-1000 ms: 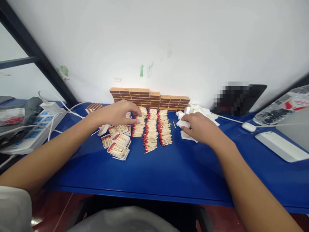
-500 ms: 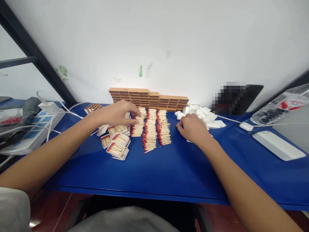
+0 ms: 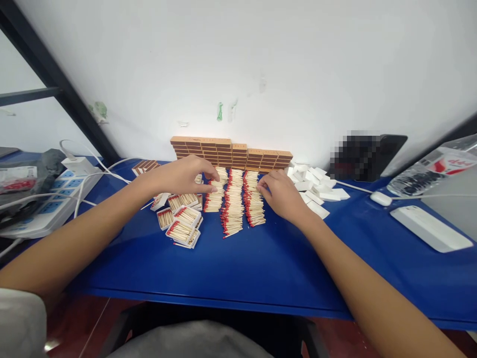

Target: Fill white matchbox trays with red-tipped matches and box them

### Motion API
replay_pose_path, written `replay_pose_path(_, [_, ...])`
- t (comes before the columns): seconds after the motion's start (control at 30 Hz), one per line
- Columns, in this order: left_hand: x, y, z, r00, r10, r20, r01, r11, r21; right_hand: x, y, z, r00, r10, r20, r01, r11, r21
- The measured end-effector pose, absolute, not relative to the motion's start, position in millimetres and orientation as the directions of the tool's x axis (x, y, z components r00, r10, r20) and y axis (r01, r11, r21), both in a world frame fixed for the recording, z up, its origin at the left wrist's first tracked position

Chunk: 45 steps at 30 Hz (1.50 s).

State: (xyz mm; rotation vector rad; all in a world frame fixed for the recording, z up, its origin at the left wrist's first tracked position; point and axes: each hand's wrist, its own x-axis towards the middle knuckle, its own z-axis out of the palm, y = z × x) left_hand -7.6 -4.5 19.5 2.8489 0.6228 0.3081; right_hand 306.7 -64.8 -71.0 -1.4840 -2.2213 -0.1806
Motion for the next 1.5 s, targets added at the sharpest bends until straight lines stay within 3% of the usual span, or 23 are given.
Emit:
replay_pose_path(0.37, [-8,-2,17,0.895,0.415,0.161,0.372,-0.896,0.243,329,-63,-71,-0.337,0.891,0.304,0.901,0.399,-0.169])
replay_pose_path(0.93, [-7,-2,16,0.899,0.405,0.166,0.362,-0.902,0.236,328,-62,-70,-0.362,0.895,0.262,0.897,0.411,-0.165])
replay_pose_path(1.33, [-9,-1,21,0.895,0.419,0.155,0.374,-0.892,0.255,315,-67,-64,-0.375,0.855,0.359,0.919,0.392,0.026])
replay_pose_path(1.5, [-21,-12,37,0.877,0.457,0.148,0.413,-0.875,0.254,298,-83,-48,-0.378,0.813,0.444,0.88,0.464,-0.1])
